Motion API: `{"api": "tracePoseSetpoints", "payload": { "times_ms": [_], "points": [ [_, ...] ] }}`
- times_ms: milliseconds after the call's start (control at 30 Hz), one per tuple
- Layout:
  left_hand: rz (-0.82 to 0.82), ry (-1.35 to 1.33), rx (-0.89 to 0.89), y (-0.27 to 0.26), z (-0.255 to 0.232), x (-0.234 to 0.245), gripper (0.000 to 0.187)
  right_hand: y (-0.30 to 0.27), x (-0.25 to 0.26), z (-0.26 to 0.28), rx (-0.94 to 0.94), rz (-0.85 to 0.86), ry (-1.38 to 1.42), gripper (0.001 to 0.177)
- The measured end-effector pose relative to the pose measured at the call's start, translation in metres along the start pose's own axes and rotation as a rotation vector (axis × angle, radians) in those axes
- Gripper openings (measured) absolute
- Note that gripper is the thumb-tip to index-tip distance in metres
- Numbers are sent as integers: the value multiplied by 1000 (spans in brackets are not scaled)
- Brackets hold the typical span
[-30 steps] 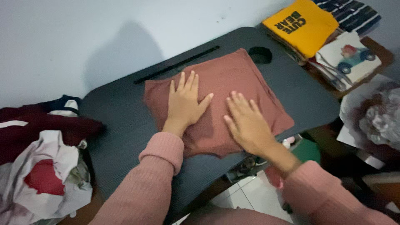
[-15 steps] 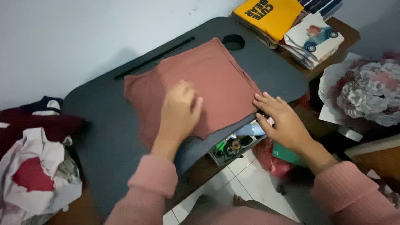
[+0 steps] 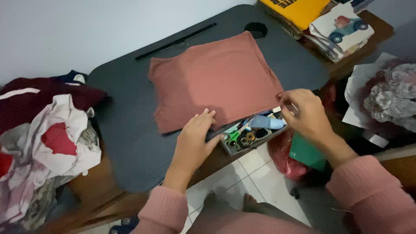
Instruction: The person picks up clothing from a pile, lays it flat on a small portable desk, and folds it. The person folds a striped shirt and a pink sleeveless top, then places the folded items onto a nearby stack of clothes.
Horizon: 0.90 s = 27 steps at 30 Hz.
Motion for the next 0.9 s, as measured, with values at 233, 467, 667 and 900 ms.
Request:
{"api": "tracePoseSetpoints", "payload": {
  "times_ms": [233, 467, 667, 900],
  "points": [
    [-98, 80, 51, -4, 9, 33, 31, 13, -12, -25, -86, 130, -10, 23],
    [-186, 105, 104, -37, 36, 99, 22, 10, -18, -38, -114, 126, 69, 24],
    [-170, 98, 57, -43, 38, 108, 26, 15, -23, -51, -100, 197, 16, 24],
    [-85, 164, 124, -38, 32, 105, 20, 13, -30, -61, -307, 388, 95, 27]
  ]
}}
Point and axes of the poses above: each hand's wrist, its own y-axis towards the middle knuckle, its own x-axis out of the back of the hand, z = x × y, the point moved 8 cm from there along y, towards the middle knuckle, and after that the axes turned 15 degrees about -y, right-handed, at the moved point
